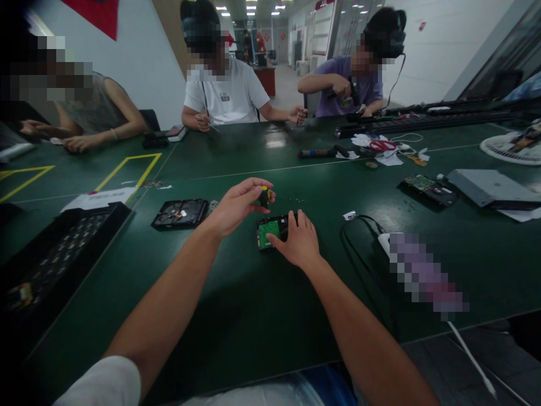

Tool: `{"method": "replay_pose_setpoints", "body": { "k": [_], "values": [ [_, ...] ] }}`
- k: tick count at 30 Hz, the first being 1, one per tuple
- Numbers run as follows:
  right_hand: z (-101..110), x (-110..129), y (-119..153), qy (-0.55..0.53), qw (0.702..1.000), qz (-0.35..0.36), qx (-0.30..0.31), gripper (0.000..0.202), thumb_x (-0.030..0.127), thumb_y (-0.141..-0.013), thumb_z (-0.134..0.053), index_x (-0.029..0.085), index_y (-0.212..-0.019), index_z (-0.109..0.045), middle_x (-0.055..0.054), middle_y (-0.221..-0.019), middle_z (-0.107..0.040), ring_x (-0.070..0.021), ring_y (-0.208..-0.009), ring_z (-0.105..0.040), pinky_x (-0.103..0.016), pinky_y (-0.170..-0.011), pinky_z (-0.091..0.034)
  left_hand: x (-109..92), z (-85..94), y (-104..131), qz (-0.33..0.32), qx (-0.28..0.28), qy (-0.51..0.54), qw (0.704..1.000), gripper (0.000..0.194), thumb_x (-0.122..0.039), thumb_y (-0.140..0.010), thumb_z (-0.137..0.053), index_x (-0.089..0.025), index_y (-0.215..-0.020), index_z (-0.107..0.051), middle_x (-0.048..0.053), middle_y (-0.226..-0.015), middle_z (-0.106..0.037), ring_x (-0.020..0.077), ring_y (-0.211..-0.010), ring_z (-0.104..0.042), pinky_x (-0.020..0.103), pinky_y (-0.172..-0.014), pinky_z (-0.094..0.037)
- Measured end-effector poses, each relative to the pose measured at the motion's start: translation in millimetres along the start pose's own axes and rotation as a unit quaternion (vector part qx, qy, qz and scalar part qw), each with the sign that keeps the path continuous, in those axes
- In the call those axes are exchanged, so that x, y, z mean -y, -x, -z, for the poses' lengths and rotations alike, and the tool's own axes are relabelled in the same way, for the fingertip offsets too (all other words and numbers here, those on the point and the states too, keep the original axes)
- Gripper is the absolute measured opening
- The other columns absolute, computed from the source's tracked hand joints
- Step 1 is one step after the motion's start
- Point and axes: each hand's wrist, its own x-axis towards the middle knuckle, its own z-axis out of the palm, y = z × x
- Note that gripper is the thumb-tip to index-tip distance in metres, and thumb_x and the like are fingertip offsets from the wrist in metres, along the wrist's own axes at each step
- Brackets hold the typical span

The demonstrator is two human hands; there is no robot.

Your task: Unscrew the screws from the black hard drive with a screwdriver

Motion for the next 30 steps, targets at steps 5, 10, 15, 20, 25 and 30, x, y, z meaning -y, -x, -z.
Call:
{"method": "replay_pose_setpoints", "body": {
  "k": [5,10,15,20,25,30],
  "values": [
    [1.3,0.8,-0.9,-0.005,1.0,-0.01,0.016,0.109,0.088,-0.088,-0.04,0.009,-0.163,-0.032,-0.023,-0.17,-0.027,-0.0396,-0.158,-0.025,-0.053,-0.125,-0.025,-0.2,-0.5,-0.6,-0.016,-0.018,-0.072,0.997,0.024,-0.042,-0.094,-0.068,-0.019,-0.1,-0.067,0.005,-0.095,-0.066,0.0146,-0.085,-0.061,0.024,-0.066,-0.053],
    [0.6,1.3,-0.6,0.0,1.0,-0.007,0.001,0.108,0.086,-0.088,-0.042,0.009,-0.162,-0.032,-0.023,-0.169,-0.029,-0.039,-0.157,-0.027,-0.051,-0.125,-0.025,-3.1,2.7,0.2,-0.034,-0.033,-0.126,0.991,0.022,-0.041,-0.093,-0.068,-0.019,-0.094,-0.072,0.002,-0.085,-0.061,0.0123,-0.075,-0.056,0.023,-0.062,-0.049],
    [1.2,0.8,-0.7,-0.003,1.0,-0.006,0.01,0.109,0.087,-0.088,-0.042,0.008,-0.162,-0.033,-0.025,-0.169,-0.028,-0.0401,-0.156,-0.028,-0.053,-0.124,-0.026,-6.0,3.7,1.0,-0.007,-0.032,-0.078,0.996,0.02,-0.034,-0.093,-0.066,-0.018,-0.106,-0.068,0.005,-0.094,-0.067,0.0152,-0.082,-0.062,0.024,-0.063,-0.052],
    [1.9,0.9,-0.5,-0.004,1.0,-0.004,0.009,0.108,0.087,-0.088,-0.041,0.008,-0.162,-0.032,-0.024,-0.169,-0.027,-0.0396,-0.157,-0.026,-0.053,-0.125,-0.025,-7.5,0.1,1.8,0.011,-0.029,-0.009,0.999,0.016,-0.029,-0.096,-0.058,-0.019,-0.106,-0.064,0.01,-0.108,-0.071,0.0209,-0.101,-0.066,0.027,-0.067,-0.056],
    [2.1,1.3,-0.6,-0.003,1.0,-0.008,0.016,0.11,0.089,-0.088,-0.039,0.008,-0.162,-0.032,-0.024,-0.17,-0.027,-0.0398,-0.157,-0.026,-0.053,-0.125,-0.025,-6.3,0.8,0.3,0.0,-0.043,-0.055,0.998,0.02,-0.032,-0.095,-0.058,-0.018,-0.099,-0.072,0.009,-0.106,-0.068,0.0192,-0.097,-0.063,0.025,-0.065,-0.055],
    [2.8,1.9,-0.8,-0.002,1.0,-0.009,0.018,0.11,0.088,-0.088,-0.04,0.009,-0.163,-0.031,-0.024,-0.17,-0.026,-0.0392,-0.158,-0.025,-0.053,-0.125,-0.024,-3.6,4.8,-0.9,-0.005,-0.042,-0.089,0.995,0.026,-0.033,-0.092,-0.065,-0.019,-0.11,-0.076,0.008,-0.109,-0.07,0.0177,-0.092,-0.063,0.025,-0.065,-0.052]
  ]
}}
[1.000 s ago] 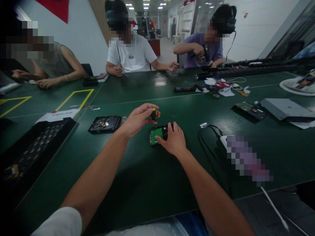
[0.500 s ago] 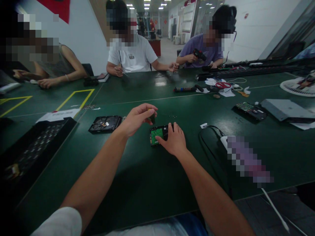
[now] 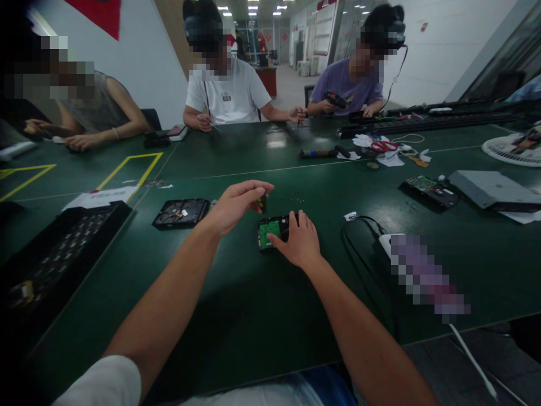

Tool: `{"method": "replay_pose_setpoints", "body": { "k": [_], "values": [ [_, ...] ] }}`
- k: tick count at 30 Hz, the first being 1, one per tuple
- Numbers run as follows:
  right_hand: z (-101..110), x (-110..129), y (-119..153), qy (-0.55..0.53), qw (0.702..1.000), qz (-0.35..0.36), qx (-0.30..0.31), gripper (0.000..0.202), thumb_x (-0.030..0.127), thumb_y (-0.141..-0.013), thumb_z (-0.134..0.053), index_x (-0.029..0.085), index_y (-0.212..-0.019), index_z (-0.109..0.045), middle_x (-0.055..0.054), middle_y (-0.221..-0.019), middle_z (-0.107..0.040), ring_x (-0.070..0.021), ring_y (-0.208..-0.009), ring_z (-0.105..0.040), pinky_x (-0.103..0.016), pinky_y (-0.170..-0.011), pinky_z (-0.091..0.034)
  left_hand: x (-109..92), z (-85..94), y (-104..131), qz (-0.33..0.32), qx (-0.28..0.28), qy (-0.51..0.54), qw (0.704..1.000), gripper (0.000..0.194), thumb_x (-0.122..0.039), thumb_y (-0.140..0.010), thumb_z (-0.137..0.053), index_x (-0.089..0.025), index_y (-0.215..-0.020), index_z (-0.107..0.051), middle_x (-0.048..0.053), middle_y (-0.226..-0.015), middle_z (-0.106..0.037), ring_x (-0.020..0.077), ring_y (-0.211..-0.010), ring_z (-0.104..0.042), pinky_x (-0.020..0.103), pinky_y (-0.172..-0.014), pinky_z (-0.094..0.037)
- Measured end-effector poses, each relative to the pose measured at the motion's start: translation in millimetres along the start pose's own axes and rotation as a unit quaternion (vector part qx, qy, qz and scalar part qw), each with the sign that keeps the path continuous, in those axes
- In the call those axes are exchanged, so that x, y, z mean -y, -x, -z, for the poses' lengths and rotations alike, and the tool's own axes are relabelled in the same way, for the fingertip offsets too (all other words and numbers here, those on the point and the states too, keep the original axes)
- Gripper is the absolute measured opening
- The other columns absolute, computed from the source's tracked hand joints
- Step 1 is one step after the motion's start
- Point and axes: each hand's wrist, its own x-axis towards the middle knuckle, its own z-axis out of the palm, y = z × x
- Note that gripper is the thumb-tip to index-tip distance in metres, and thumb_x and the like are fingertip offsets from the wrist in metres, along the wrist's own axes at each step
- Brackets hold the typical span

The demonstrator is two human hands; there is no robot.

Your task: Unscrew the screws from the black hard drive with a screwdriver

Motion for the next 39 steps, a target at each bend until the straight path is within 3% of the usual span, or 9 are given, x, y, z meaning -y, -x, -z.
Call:
{"method": "replay_pose_setpoints", "body": {
  "k": [3,8,11,15,18,21,26,39],
  "values": [
    [0.3,0.2,-0.2,0.001,1.0,0.0,0.0,0.11,0.088,-0.088,-0.04,0.008,-0.162,-0.032,-0.024,-0.17,-0.026,-0.0396,-0.157,-0.026,-0.052,-0.125,-0.025,-0.4,0.8,0.5,-0.002,0.011,0.016,1.0,0.028,-0.034,-0.093,-0.064,-0.018,-0.112,-0.075,0.01,-0.116,-0.071,0.0193,-0.099,-0.064,0.026,-0.067,-0.054],
    [-0.2,-0.5,-0.9,-0.004,1.0,-0.005,0.007,0.11,0.088,-0.087,-0.042,0.009,-0.163,-0.03,-0.023,-0.17,-0.025,-0.0399,-0.158,-0.025,-0.053,-0.125,-0.025,1.1,-2.3,2.5,-0.012,-0.01,-0.012,1.0,0.026,-0.037,-0.086,-0.077,-0.015,-0.099,-0.069,0.008,-0.098,-0.071,0.0149,-0.082,-0.063,0.024,-0.061,-0.053],
    [-0.9,-0.8,-0.8,-0.005,1.0,-0.003,0.001,0.109,0.088,-0.088,-0.041,0.009,-0.163,-0.031,-0.024,-0.17,-0.026,-0.0402,-0.158,-0.024,-0.054,-0.125,-0.025,2.5,-5.6,3.0,-0.011,-0.018,0.017,1.0,0.03,-0.034,-0.083,-0.08,-0.017,-0.098,-0.06,0.008,-0.094,-0.072,0.0165,-0.083,-0.067,0.023,-0.058,-0.05],
    [-1.2,-0.6,-0.3,-0.005,1.0,-0.005,0.0,0.11,0.089,-0.087,-0.04,0.009,-0.163,-0.031,-0.024,-0.17,-0.026,-0.0402,-0.158,-0.024,-0.054,-0.124,-0.025,2.3,-6.8,1.7,-0.022,0.001,0.013,1.0,0.027,-0.035,-0.088,-0.075,-0.018,-0.106,-0.064,0.005,-0.09,-0.068,0.0161,-0.084,-0.067,0.023,-0.06,-0.051],
    [-1.1,-0.5,0.3,-0.004,1.0,-0.003,-0.005,0.109,0.088,-0.088,-0.04,0.01,-0.163,-0.031,-0.023,-0.17,-0.027,-0.0395,-0.158,-0.025,-0.053,-0.125,-0.025,2.3,-4.5,0.2,-0.015,0.006,0.016,1.0,0.027,-0.042,-0.097,-0.062,-0.017,-0.103,-0.071,0.006,-0.09,-0.066,0.0153,-0.082,-0.063,0.024,-0.061,-0.051],
    [-0.9,-0.7,0.6,-0.003,1.0,0.002,-0.009,0.109,0.088,-0.088,-0.039,0.009,-0.162,-0.032,-0.024,-0.169,-0.027,-0.0397,-0.157,-0.026,-0.053,-0.124,-0.026,3.1,-1.8,-0.9,0.002,0.002,0.064,0.998,0.03,-0.04,-0.1,-0.054,-0.017,-0.098,-0.073,0.008,-0.093,-0.066,0.0179,-0.088,-0.063,0.025,-0.063,-0.053],
    [-0.5,-0.8,-0.3,-0.009,1.0,0.001,-0.001,0.108,0.087,-0.089,-0.039,0.008,-0.162,-0.032,-0.024,-0.169,-0.027,-0.0397,-0.157,-0.025,-0.054,-0.125,-0.025,2.1,-2.1,-1.1,0.012,0.007,0.087,0.996,0.022,-0.028,-0.095,-0.054,-0.017,-0.098,-0.073,0.009,-0.097,-0.066,0.0197,-0.094,-0.063,0.026,-0.066,-0.056],
    [-0.1,1.6,1.6,0.009,0.999,0.011,-0.029,0.101,0.08,-0.092,-0.045,0.006,-0.16,-0.035,-0.026,-0.167,-0.032,-0.0404,-0.154,-0.032,-0.052,-0.123,-0.028,2.8,-5.3,-2.2,0.003,0.008,0.073,0.997,0.022,-0.028,-0.097,-0.054,-0.017,-0.103,-0.072,0.008,-0.097,-0.065,0.0182,-0.092,-0.061,0.025,-0.065,-0.056]
  ]
}}
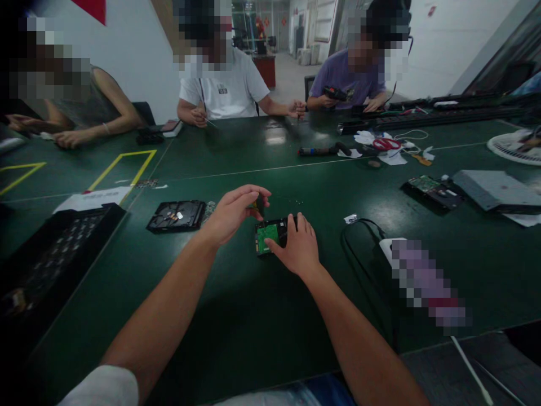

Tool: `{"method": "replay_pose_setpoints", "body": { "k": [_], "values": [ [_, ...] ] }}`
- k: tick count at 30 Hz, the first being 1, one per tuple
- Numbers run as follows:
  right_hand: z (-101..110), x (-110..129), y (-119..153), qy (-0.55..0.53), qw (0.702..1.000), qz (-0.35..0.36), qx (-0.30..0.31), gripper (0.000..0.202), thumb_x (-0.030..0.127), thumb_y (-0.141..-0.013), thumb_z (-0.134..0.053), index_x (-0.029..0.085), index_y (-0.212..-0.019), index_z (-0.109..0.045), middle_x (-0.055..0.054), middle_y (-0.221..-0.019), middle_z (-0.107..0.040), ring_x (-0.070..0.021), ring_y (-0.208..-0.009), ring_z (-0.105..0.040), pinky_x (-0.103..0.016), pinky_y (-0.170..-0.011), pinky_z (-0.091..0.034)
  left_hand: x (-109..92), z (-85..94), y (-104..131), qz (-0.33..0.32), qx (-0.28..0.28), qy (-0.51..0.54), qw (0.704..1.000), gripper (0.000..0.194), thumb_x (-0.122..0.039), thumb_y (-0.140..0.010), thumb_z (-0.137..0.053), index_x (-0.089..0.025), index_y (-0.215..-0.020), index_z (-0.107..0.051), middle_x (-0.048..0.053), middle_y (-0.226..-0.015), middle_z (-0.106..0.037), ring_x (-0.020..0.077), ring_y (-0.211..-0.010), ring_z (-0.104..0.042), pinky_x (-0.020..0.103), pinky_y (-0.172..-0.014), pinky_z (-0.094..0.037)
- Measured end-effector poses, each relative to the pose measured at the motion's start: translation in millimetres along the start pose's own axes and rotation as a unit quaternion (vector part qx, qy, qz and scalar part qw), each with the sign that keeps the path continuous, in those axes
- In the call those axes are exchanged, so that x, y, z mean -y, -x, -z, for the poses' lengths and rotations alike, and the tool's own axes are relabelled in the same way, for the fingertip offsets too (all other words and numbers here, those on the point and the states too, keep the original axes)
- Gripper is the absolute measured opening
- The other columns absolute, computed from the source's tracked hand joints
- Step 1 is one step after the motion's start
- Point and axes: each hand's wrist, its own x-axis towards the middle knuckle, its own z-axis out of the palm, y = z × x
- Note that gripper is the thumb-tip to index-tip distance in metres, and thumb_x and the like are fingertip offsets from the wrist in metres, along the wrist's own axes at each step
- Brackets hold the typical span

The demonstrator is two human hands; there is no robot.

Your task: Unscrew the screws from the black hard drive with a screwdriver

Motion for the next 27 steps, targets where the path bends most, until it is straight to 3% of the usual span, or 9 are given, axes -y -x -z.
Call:
{"method": "replay_pose_setpoints", "body": {
  "k": [11,27],
  "values": [
    [2.0,-0.3,-1.3,-0.004,1.0,0.005,0.001,0.1,0.078,-0.093,-0.047,0.005,-0.16,-0.036,-0.027,-0.165,-0.033,-0.0422,-0.153,-0.033,-0.054,-0.122,-0.029,1.6,2.2,-1.5,0.001,-0.006,-0.003,1.0,0.027,-0.03,-0.101,-0.05,-0.018,-0.111,-0.073,0.008,-0.104,-0.065,0.0192,-0.098,-0.061,0.025,-0.067,-0.055],
    [4.4,2.6,-6.0,0.009,1.0,0.001,0.022,0.098,0.074,-0.093,-0.05,0.004,-0.16,-0.034,-0.028,-0.167,-0.03,-0.0423,-0.154,-0.031,-0.055,-0.122,-0.03,2.8,6.4,-2.5,0.021,0.005,-0.012,1.0,0.029,-0.035,-0.104,-0.051,-0.019,-0.118,-0.071,0.007,-0.109,-0.065,0.016,-0.091,-0.062,0.026,-0.07,-0.055]
  ]
}}
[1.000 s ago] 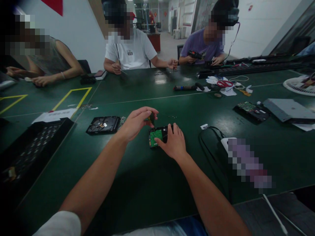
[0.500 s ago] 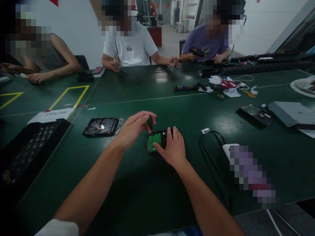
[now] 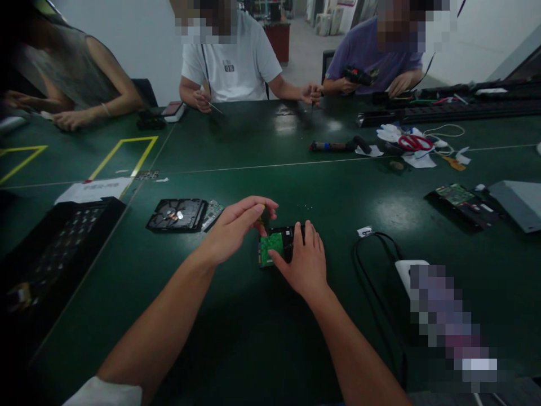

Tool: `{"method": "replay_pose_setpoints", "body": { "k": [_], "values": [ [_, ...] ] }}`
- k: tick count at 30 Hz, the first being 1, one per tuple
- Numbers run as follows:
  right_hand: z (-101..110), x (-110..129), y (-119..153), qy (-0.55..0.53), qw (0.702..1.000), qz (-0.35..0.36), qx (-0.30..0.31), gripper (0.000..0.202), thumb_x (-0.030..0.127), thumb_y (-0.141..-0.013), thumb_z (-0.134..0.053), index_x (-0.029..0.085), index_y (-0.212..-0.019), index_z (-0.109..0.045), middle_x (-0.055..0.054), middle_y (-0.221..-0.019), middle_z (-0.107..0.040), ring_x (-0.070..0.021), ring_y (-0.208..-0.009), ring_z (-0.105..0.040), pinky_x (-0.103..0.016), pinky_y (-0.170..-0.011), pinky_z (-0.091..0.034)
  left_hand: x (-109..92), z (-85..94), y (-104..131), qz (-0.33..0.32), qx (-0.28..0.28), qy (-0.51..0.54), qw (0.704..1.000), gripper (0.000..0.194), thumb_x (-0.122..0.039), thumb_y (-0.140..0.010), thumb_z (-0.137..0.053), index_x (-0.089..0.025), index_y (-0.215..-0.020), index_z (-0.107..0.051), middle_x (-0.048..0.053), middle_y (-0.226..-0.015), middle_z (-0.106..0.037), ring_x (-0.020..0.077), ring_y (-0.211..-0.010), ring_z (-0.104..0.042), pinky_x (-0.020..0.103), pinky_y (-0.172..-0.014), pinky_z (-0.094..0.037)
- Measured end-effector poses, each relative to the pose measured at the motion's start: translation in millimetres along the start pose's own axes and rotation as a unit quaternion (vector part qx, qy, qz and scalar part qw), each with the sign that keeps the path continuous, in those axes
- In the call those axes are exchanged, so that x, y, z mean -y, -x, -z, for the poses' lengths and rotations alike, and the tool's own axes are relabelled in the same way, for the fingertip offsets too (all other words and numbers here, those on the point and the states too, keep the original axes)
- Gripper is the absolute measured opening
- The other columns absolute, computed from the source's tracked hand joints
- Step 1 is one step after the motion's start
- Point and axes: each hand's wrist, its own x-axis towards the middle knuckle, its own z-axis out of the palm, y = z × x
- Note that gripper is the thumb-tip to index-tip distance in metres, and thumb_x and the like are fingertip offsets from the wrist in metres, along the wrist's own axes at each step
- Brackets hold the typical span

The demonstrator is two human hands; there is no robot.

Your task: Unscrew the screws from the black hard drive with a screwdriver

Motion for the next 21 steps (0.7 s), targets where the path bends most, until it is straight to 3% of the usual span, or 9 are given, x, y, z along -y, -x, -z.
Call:
{"method": "replay_pose_setpoints", "body": {
  "k": [21],
  "values": [
    [-1.7,-0.4,1.6,0.003,1.0,0.004,-0.012,0.101,0.079,-0.093,-0.046,0.003,-0.16,-0.035,-0.029,-0.166,-0.031,-0.0433,-0.153,-0.033,-0.054,-0.121,-0.03,-5.8,-3.2,3.1,-0.012,0.023,0.002,1.0,0.029,-0.033,-0.102,-0.053,-0.018,-0.118,-0.071,0.011,-0.121,-0.069,0.0216,-0.112,-0.064,0.028,-0.077,-0.058]
  ]
}}
